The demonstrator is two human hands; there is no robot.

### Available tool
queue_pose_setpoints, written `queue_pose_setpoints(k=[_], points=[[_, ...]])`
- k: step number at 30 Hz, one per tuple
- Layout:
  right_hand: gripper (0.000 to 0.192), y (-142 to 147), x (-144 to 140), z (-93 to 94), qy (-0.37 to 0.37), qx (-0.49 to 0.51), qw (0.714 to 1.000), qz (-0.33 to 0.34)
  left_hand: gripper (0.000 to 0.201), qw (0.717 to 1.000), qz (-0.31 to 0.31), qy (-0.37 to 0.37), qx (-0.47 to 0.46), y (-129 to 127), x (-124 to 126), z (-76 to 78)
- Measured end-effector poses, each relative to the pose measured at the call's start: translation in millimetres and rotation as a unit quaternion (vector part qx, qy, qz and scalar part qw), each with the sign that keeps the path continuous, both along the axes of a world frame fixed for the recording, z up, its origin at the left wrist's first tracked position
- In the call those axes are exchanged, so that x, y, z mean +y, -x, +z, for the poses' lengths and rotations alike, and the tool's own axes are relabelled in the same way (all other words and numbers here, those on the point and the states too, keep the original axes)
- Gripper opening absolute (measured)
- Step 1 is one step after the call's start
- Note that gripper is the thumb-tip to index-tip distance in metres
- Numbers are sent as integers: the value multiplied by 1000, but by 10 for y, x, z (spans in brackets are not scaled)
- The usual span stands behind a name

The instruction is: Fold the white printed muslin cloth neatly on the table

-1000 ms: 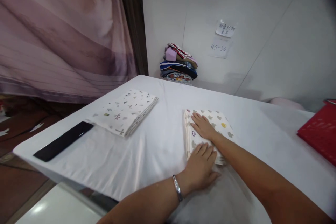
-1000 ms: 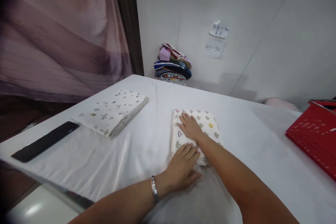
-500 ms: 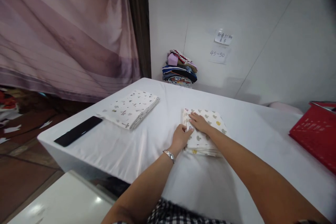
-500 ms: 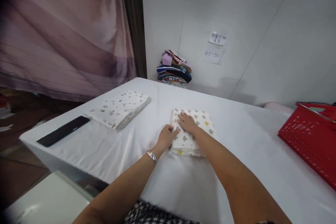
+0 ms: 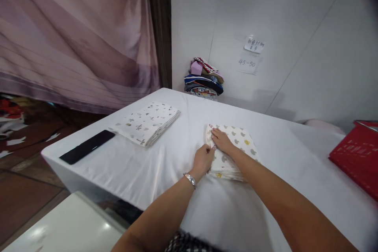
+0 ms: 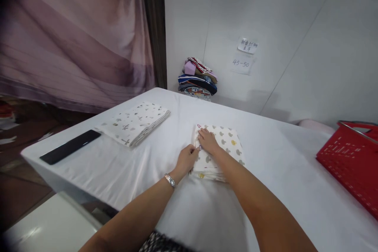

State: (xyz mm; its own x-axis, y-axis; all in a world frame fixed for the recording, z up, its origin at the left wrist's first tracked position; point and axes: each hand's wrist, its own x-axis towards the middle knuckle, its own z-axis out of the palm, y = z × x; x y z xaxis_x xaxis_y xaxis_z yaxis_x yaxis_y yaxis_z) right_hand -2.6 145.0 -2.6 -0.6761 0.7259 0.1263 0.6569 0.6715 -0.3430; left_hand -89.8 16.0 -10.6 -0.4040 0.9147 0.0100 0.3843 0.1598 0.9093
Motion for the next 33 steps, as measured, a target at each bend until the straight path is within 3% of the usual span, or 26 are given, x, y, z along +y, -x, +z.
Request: queue_pose_setpoints(k=[9,17,26,33], points=[[43,102,-19,-58,-26,-38,999,0,29,995,-28,22,94,56,-1,-17],[44,70,-46,-36,-5,-28,999,21,29,971,-63,89,212,56,14,-5],[47,95,-133,13,41,-28,999,8,33,959,-89,100,252,67,-3,38],[48,0,-288,36,63,12,997,46,34,953,-93,107,268,66,0,60]])
